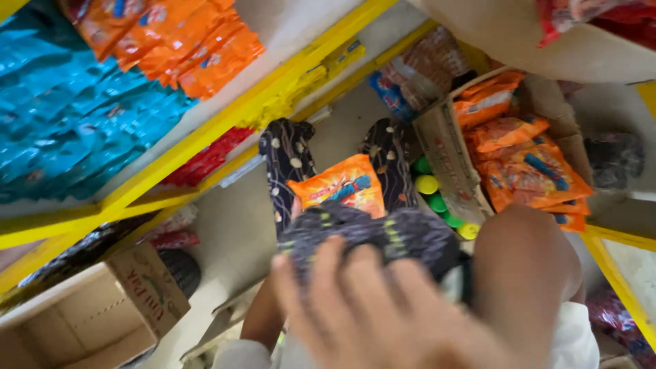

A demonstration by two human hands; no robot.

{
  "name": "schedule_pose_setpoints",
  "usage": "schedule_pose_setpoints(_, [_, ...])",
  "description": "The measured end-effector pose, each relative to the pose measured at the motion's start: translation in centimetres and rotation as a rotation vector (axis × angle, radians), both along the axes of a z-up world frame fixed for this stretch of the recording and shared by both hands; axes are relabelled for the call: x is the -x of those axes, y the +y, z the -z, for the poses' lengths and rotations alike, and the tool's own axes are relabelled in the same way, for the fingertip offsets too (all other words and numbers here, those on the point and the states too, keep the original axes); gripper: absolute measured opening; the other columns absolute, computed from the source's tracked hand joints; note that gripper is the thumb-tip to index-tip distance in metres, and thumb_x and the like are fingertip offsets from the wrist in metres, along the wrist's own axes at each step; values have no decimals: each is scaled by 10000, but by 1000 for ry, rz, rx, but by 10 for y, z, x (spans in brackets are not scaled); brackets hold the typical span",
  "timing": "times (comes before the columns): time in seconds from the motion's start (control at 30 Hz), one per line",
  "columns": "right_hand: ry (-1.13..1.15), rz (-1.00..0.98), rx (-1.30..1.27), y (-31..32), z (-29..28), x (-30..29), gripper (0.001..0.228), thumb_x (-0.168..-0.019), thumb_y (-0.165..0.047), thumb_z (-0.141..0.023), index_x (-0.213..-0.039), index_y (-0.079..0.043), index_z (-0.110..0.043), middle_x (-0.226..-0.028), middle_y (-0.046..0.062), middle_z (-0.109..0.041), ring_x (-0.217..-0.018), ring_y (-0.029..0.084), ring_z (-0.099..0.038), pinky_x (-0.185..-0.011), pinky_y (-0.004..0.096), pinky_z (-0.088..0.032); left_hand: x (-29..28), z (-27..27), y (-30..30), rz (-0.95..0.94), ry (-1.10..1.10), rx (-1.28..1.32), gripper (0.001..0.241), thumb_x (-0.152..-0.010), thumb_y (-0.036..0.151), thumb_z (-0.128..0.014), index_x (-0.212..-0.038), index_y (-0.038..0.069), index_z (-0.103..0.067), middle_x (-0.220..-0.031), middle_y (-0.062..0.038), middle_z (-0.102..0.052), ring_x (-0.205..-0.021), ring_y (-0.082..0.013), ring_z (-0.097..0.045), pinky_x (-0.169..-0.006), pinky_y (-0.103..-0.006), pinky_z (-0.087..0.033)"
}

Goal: The person sits in front of yellow shop shelving and wipes orange snack packets one at a time with a dark cloth, then stacks the wiped packets on the shelf. They take packets from a cardboard box, rub each packet's surfaces with the cloth, and place finished packets onto a growing stack beside the blue-wrapped goods.

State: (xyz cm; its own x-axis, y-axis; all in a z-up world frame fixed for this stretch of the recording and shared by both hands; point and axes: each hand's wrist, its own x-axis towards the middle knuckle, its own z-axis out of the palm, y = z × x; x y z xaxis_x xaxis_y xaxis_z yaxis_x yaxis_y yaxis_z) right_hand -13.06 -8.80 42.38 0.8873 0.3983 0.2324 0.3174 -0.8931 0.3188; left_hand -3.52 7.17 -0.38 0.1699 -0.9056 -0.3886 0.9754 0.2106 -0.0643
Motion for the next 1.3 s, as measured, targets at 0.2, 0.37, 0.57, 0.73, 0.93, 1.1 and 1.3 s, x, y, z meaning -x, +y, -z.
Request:
schedule_pose_setpoints(0.2, [183,37,-316,-34,66,-24,487,-863,-246,-671,-1335,-126,-662,-1069,95,-650,-903,267,-641,-703,366,-557,-8,-22,-20,-61,15,74,1265,-700,994,-383,-1539,48,-451,-1572,-185,-472,-1446,-362,-454,-1213,-540,-331])
schedule_pose_setpoints(0.37, [195,14,-646,-3,194,-29,499,-933,-327,-679,-1394,-141,-636,-1363,88,-626,-1216,302,-611,-1045,448,-504,-18,-13,-31,-143,-30,365,1139,-798,991,-386,-1535,126,-474,-1574,-179,-484,-1450,-384,-466,-1244,-554,-382])
schedule_pose_setpoints(0.57, [-7,217,-882,13,306,-47,467,-971,-449,-596,-1399,-267,-632,-1553,140,-459,-1444,449,-367,-1201,630,-254,-8,-35,-33,-132,-467,-267,900,-893,804,-382,-1587,233,-347,-1638,-100,-400,-1473,-339,-455,-1194,-544,-421])
schedule_pose_setpoints(0.73, [2,448,-1044,-14,305,-70,456,-1013,-400,-594,-1422,-199,-613,-1534,117,-537,-1461,434,-420,-1217,595,-307,5,4,-32,-150,-225,-140,992,-877,877,-238,-1603,210,-351,-1614,-151,-410,-1435,-360,-464,-1143,-550,-450])
schedule_pose_setpoints(0.93, [-113,380,-1148,10,305,-55,396,-1030,-354,-601,-1343,-113,-625,-1468,144,-585,-1437,444,-454,-1232,578,-323,3,45,-23,-151,-282,-232,967,-921,845,-252,-1608,171,-353,-1593,-162,-445,-1424,-355,-493,-1155,-525,-451])
schedule_pose_setpoints(1.1, [-143,427,-1012,-14,326,-60,417,-918,-320,-655,-1255,-74,-664,-1391,181,-619,-1351,454,-492,-1167,603,-296,4,26,-20,-107,-314,-268,1006,-864,861,-245,-1582,166,-369,-1569,-163,-459,-1395,-357,-509,-1142,-546,-449])
schedule_pose_setpoints(1.3, [248,742,-1776,-75,358,-57,367,-996,-267,-714,-1310,-91,-647,-1162,106,-751,-1065,219,-701,-955,351,-541,-6,17,-21,-102,-289,-110,1101,-885,886,-201,-1597,61,-357,-1562,-205,-479,-1393,-383,-520,-1157,-556,-451])
